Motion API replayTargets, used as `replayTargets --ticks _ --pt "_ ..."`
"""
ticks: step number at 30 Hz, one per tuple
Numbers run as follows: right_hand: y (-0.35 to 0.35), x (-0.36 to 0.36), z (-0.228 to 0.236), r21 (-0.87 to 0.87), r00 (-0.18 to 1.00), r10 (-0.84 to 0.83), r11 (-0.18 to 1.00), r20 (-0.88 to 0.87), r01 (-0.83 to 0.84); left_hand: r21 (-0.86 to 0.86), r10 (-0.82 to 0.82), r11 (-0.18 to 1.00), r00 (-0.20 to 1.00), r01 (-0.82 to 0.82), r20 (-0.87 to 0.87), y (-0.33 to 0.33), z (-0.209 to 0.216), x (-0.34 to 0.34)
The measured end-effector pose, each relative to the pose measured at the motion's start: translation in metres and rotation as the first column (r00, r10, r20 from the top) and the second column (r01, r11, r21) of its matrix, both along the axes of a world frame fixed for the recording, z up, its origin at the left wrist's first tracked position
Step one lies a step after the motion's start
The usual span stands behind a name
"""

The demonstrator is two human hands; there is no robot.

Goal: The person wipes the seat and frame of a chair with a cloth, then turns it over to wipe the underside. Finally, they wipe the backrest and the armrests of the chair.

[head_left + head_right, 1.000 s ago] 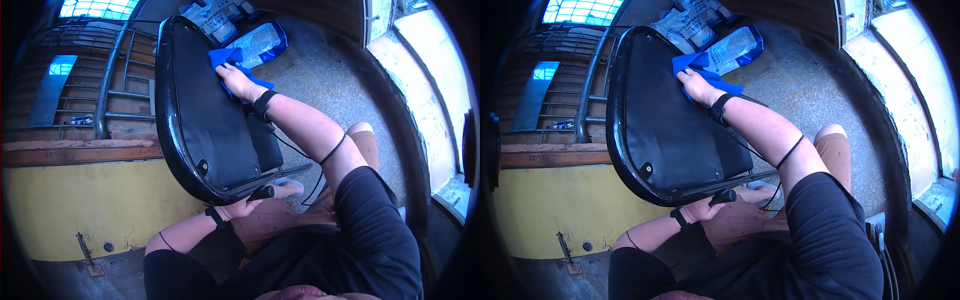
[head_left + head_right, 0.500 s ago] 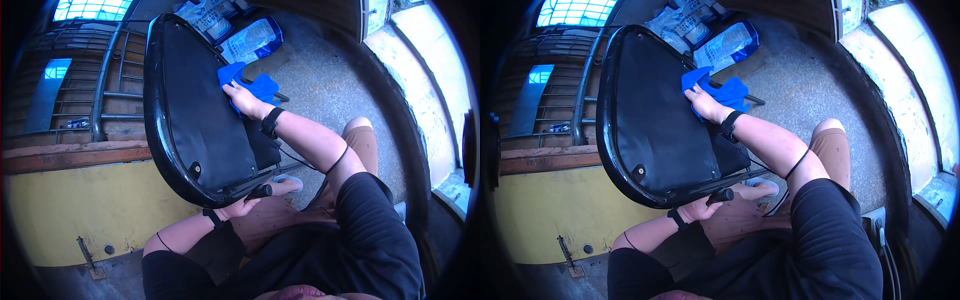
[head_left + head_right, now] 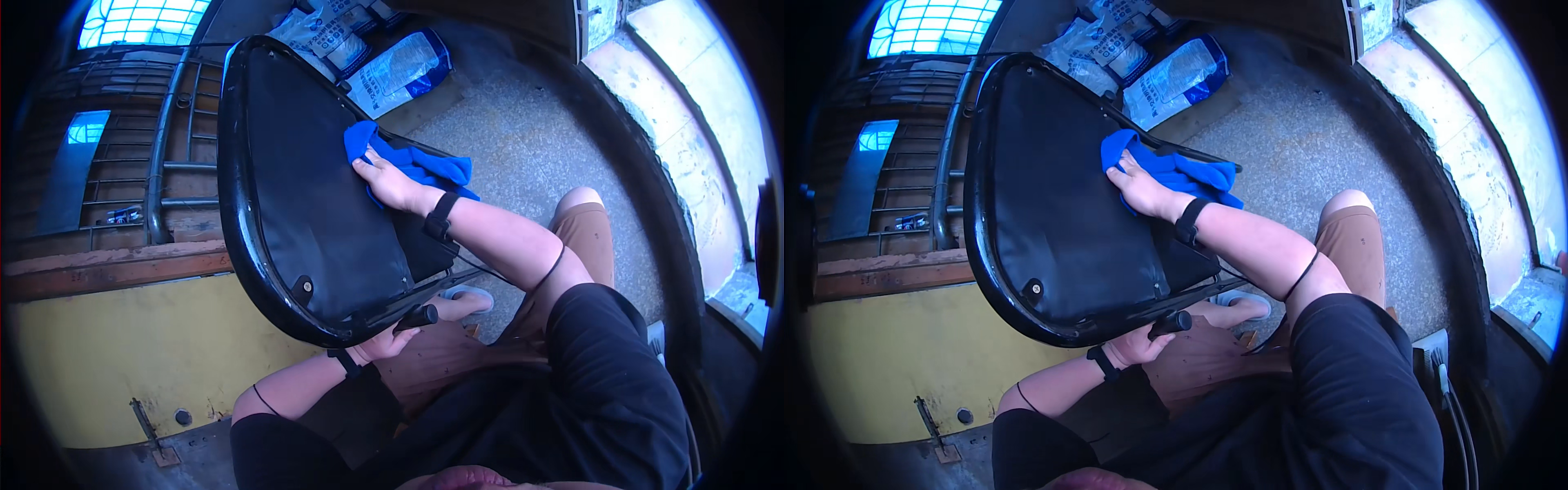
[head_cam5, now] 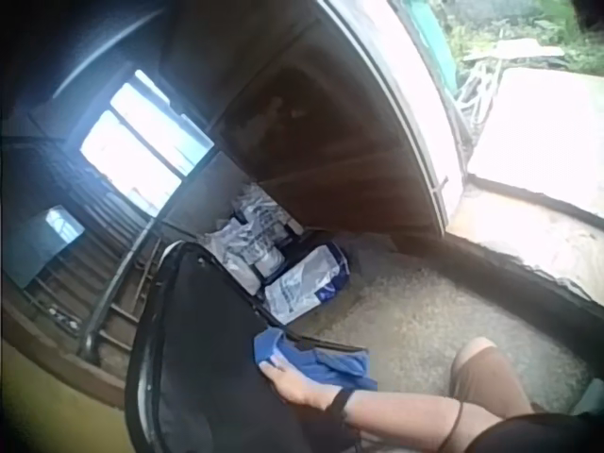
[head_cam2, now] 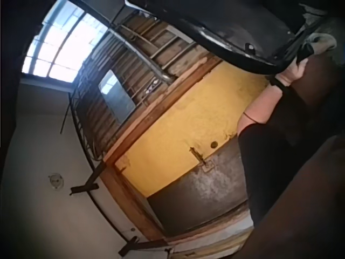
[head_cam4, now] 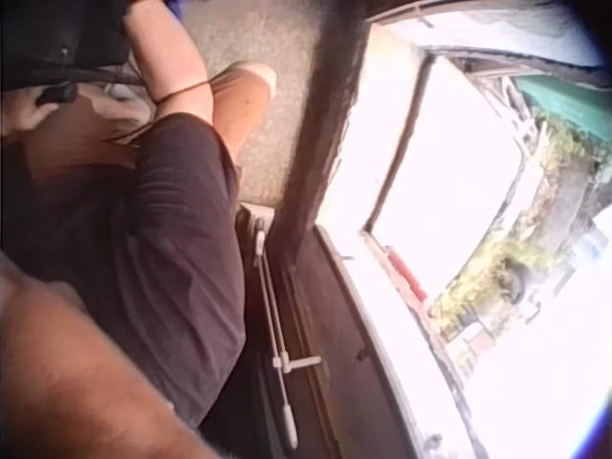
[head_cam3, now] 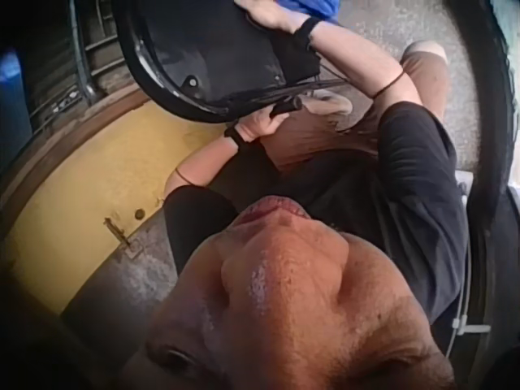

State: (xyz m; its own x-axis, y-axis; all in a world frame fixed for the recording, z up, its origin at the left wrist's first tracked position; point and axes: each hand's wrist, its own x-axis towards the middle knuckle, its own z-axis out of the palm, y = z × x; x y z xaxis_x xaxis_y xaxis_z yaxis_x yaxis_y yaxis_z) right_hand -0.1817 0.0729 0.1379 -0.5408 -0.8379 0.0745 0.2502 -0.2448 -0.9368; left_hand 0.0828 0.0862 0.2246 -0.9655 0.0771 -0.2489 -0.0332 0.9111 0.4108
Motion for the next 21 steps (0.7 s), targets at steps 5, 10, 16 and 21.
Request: replayTargets --ticks 5,10,16,21 --pt "0.053 0.053 0.056 -0.429 0.987 -0.002 0.901 -0.16 -0.067 0.092 0.092 0.992 0.995 -0.089 -0.027 0.004 -0.002 0.015" --pt "0.014 0.009 0.061 -0.512 0.953 -0.134 0.859 -0.272 -0.026 0.086 0.061 0.995 0.998 -0.059 -0.024 -0.004 -0.014 0.024" --pt "-0.077 -0.067 0.041 -0.071 0.99 -0.116 0.99 0.081 0.122 0.074 0.073 0.995 0.997 -0.074 0.016 -0.008 -0.032 0.037" --pt "-0.092 -0.072 0.013 0.0 0.971 -0.232 0.973 -0.057 0.232 0.04 0.074 0.996 0.997 -0.074 -0.006 -0.008 -0.024 0.035"
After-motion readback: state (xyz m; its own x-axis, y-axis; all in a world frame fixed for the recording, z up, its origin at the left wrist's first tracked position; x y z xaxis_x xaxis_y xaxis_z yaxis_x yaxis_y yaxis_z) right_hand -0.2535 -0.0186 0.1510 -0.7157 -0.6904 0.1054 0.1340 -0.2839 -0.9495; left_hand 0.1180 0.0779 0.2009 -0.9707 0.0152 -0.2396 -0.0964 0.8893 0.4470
